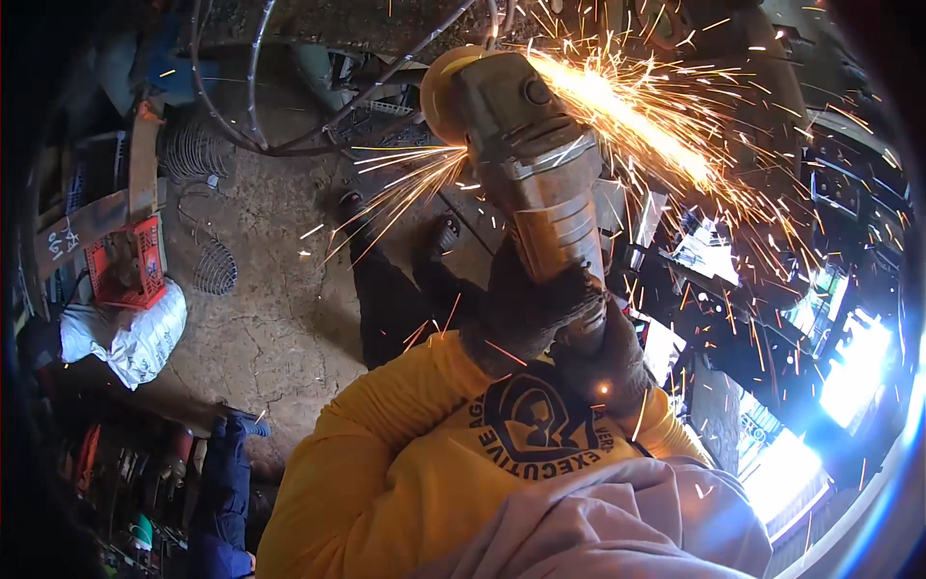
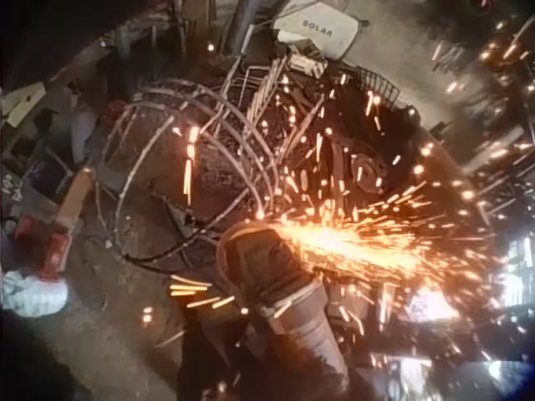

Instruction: The person uses an angle grinder to smooth a metal disc and parts of a metal cage, then performs several spot welds on the cage frame using a welding torch.

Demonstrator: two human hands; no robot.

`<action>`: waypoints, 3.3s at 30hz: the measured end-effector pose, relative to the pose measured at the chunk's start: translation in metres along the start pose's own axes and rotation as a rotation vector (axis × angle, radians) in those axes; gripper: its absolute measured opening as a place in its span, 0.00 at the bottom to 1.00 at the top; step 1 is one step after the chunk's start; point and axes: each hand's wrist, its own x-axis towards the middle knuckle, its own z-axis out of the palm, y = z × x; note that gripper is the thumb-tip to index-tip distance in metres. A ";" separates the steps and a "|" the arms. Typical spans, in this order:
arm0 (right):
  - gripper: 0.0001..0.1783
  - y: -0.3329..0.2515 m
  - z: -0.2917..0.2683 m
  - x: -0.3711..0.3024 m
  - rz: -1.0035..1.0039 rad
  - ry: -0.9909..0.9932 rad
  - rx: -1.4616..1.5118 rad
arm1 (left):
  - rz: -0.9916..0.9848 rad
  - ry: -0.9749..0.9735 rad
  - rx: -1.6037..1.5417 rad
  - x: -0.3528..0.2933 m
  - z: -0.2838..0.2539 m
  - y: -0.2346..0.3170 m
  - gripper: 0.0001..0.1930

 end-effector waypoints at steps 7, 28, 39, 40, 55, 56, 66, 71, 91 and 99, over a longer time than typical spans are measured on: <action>0.30 0.016 0.004 0.001 -0.125 0.004 -0.090 | -0.099 -0.069 -0.348 0.001 -0.006 -0.016 0.22; 0.41 0.076 0.004 -0.018 -0.181 0.040 0.128 | -0.227 -0.179 -0.225 -0.025 0.000 -0.054 0.31; 0.37 0.089 0.021 0.001 -0.254 0.001 0.220 | -0.094 -0.051 -0.015 -0.021 0.003 -0.034 0.32; 0.35 0.090 0.026 0.005 -0.258 0.009 0.233 | -0.119 -0.042 -0.029 -0.019 0.001 -0.034 0.32; 0.40 0.071 0.016 0.016 -0.209 0.049 0.090 | 0.034 0.065 0.181 0.004 -0.021 -0.058 0.18; 0.41 0.073 0.016 0.016 -0.216 0.051 0.084 | 0.095 0.051 0.273 0.006 -0.025 -0.062 0.18; 0.41 0.055 0.014 0.016 -0.146 0.048 0.038 | -0.036 -0.100 0.420 0.002 -0.065 -0.086 0.29; 0.41 0.054 0.014 0.018 -0.164 0.046 0.040 | -0.142 -0.116 -0.041 0.008 -0.026 -0.038 0.29; 0.40 0.052 0.021 0.024 -0.216 0.095 0.090 | -0.231 -0.047 0.029 0.014 -0.049 -0.051 0.29; 0.40 0.069 0.022 0.010 -0.119 0.076 0.088 | -0.142 -0.161 0.122 0.005 -0.033 -0.051 0.36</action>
